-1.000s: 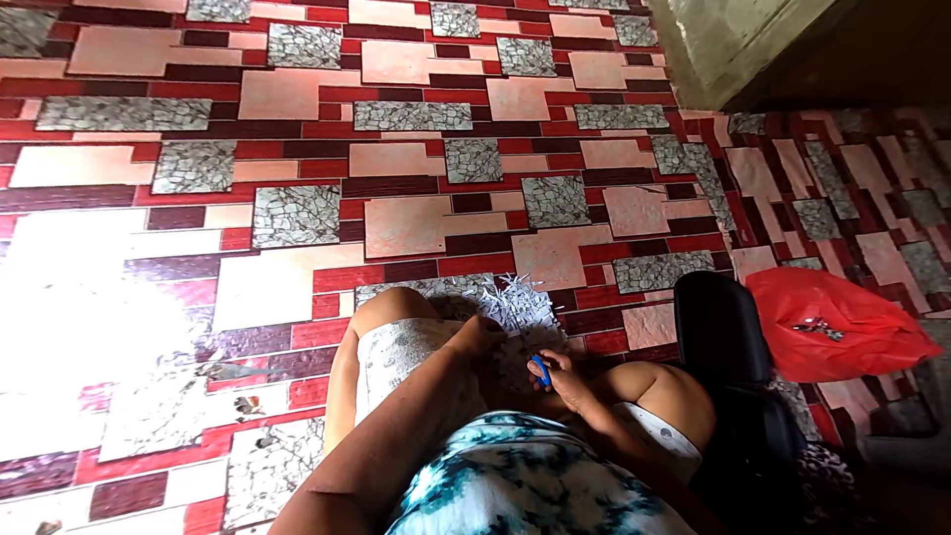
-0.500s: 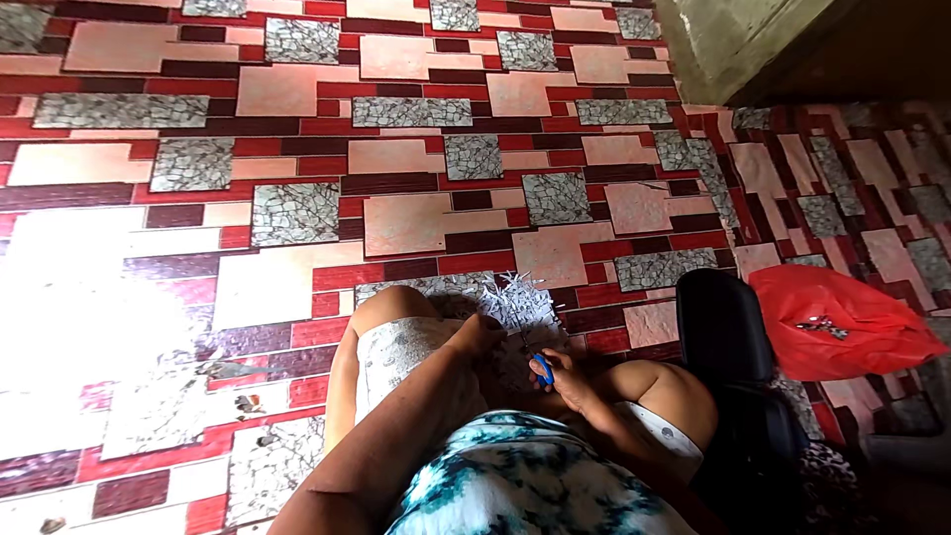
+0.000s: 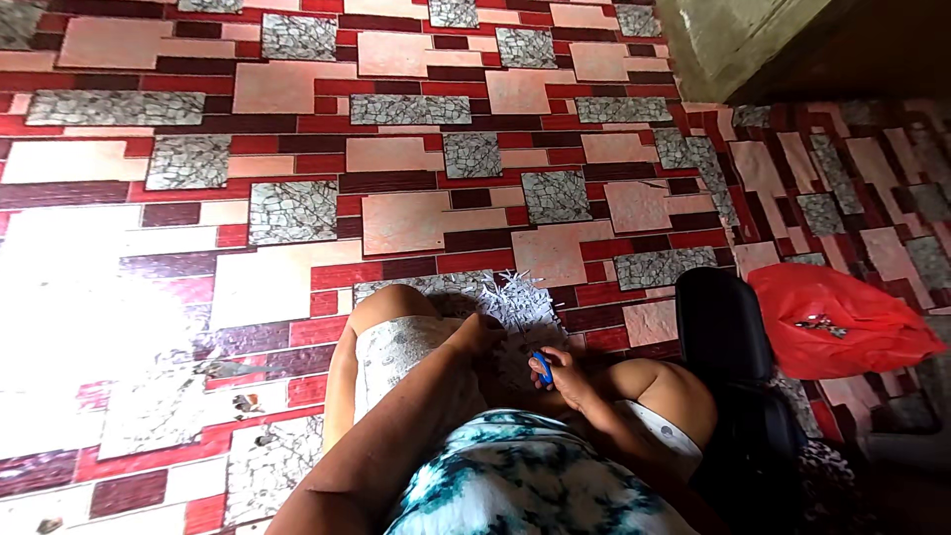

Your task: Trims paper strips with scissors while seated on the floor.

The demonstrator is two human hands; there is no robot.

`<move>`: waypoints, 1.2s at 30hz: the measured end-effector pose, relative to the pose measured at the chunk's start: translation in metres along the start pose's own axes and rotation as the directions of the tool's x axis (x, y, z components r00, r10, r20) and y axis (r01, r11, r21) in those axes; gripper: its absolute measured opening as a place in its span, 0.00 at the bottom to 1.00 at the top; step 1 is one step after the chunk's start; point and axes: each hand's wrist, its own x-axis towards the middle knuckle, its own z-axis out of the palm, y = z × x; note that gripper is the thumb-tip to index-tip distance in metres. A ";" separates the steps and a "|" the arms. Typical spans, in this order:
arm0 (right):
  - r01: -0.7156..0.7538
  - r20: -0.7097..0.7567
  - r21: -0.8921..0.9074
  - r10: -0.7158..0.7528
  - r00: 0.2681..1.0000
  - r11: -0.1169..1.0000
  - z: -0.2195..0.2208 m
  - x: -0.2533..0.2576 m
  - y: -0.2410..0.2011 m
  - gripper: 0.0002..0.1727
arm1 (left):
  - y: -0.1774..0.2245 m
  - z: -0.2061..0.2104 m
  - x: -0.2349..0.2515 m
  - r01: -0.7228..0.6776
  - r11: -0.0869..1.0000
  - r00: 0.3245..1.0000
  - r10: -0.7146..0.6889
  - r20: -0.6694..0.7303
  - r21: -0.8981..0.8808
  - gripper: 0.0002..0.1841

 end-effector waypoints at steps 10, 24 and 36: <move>0.020 0.037 -0.009 -0.019 0.999 1.000 0.003 0.000 0.000 0.13 | 0.001 0.000 -0.001 0.000 1.000 1.000 0.000 0.013 -0.006 0.12; -0.005 0.053 -0.029 0.007 0.999 1.000 0.003 -0.001 -0.002 0.14 | 0.002 0.001 -0.002 0.000 1.000 1.000 0.000 0.006 -0.020 0.11; 0.035 0.001 -0.034 -0.035 0.999 0.999 0.002 0.000 -0.002 0.13 | 0.005 0.000 -0.004 0.000 1.000 1.000 0.000 0.014 0.025 0.12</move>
